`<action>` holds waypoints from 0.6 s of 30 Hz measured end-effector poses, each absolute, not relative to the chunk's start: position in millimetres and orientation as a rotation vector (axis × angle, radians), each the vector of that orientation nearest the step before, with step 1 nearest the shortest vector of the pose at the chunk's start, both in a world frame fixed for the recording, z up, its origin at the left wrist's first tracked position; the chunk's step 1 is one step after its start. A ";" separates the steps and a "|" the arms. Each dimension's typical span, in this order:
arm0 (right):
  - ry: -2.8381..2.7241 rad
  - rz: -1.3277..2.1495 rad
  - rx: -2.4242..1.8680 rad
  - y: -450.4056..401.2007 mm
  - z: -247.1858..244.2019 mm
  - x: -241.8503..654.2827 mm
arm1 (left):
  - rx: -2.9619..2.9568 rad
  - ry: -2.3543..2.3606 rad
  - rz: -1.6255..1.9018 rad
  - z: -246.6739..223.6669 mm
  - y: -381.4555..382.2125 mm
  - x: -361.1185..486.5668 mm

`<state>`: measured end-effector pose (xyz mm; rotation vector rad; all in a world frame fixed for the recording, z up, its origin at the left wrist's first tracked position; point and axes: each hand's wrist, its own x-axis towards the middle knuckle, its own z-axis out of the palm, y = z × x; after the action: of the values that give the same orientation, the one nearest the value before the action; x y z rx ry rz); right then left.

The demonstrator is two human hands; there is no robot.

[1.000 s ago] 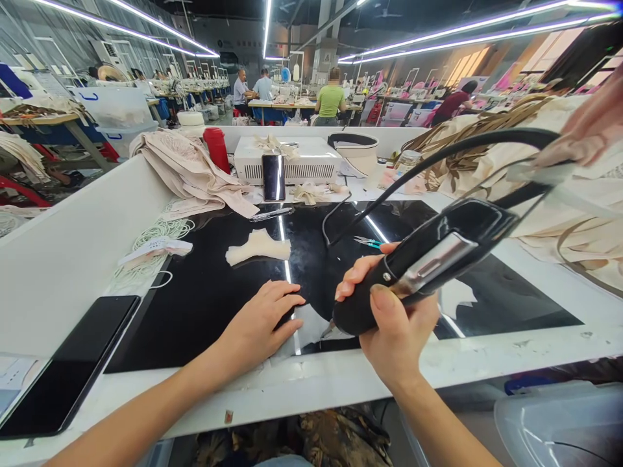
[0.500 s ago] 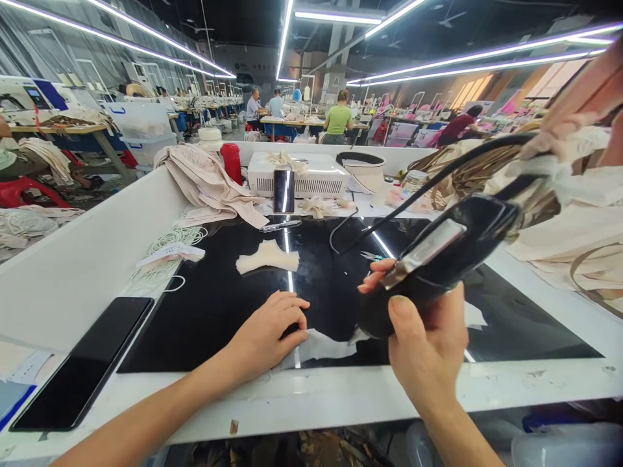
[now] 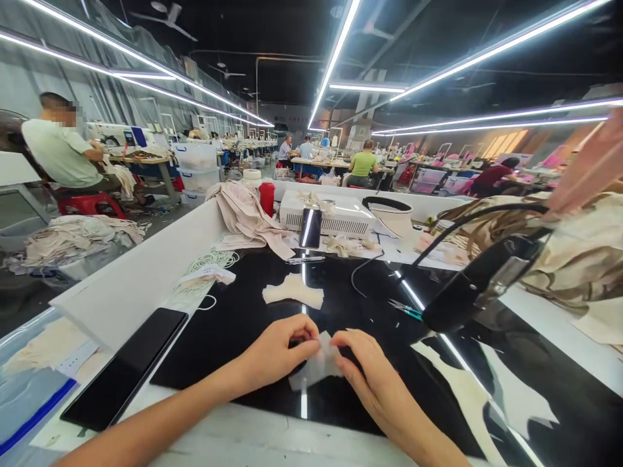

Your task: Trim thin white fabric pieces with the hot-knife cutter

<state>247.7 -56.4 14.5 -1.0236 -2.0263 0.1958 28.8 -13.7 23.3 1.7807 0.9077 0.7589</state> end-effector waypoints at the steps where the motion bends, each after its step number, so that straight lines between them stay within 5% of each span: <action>1: -2.006 0.250 -1.051 -49.6 15.1 245.3 | 1.767 0.926 0.785 25.1 -7.8 27.3; 18: -2.085 0.059 -1.515 75.3 -0.3 198.7 | 2.166 1.496 0.875 17.3 91.5 16.0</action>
<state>198.7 75.3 -0.3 -1.5152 -2.0846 0.0587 16.0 91.5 17.3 2.1665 1.4958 0.8751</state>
